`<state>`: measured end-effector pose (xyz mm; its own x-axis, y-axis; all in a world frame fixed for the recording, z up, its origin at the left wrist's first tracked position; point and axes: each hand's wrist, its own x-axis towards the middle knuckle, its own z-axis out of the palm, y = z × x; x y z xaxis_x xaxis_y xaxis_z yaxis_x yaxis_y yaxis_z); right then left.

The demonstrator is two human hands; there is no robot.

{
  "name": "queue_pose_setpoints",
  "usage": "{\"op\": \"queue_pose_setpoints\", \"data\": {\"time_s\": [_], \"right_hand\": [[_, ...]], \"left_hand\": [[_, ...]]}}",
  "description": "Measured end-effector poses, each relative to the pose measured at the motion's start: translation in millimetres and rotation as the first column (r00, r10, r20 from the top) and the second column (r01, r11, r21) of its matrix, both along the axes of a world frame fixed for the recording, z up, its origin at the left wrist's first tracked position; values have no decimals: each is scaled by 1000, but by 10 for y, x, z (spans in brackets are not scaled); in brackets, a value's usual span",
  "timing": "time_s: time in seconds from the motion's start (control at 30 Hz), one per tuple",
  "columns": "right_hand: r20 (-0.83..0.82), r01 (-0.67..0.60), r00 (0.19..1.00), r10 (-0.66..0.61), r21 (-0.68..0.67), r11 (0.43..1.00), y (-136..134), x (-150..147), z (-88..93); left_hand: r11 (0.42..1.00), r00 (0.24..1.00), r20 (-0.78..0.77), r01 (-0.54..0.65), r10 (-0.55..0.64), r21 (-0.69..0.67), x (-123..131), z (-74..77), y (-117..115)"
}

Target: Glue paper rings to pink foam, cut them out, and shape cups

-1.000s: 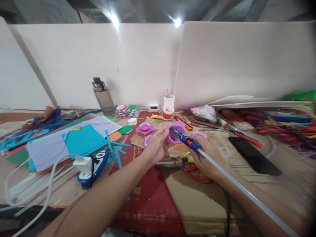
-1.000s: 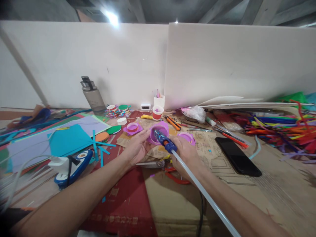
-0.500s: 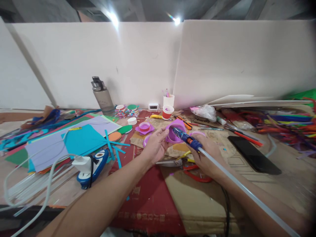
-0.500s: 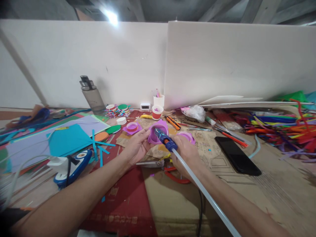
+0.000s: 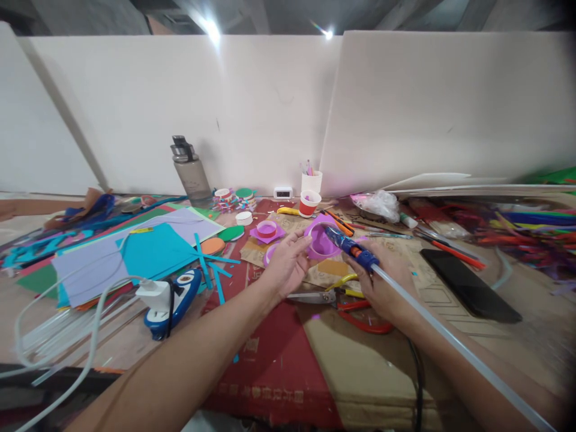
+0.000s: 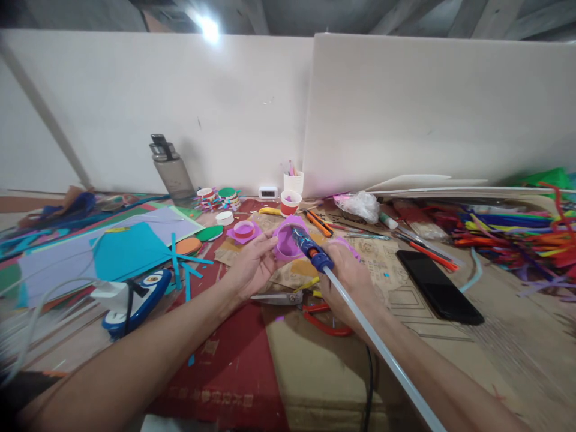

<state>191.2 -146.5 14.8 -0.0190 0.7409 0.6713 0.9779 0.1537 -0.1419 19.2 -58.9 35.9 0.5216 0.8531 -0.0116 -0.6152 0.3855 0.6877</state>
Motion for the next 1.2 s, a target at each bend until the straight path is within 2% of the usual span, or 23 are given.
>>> {"op": "queue_pose_setpoints", "data": {"time_s": [0.17,0.3,0.47,0.7,1.0,1.2], "right_hand": [[-16,-94,995,94,11,995,6,1,4],[45,-165,985,164,9,986,16,-3,-14],[71,-182,981,181,12,983,15,-12,-18],[58,-141,989,138,45,989,24,-15,8],[13,-82,997,82,30,996,29,21,20],[11,-47,999,46,35,998,31,17,20]], "left_hand": [[999,998,-48,42,-42,3,-21,1,11],[996,994,-55,93,-93,-9,-29,-22,38],[997,994,-93,68,-65,32,-21,-54,51],[998,994,-108,36,-30,59,-7,-29,20],[998,999,-50,10,-7,67,-5,-31,21],[997,998,-57,30,-27,67,-9,-30,27]]}}
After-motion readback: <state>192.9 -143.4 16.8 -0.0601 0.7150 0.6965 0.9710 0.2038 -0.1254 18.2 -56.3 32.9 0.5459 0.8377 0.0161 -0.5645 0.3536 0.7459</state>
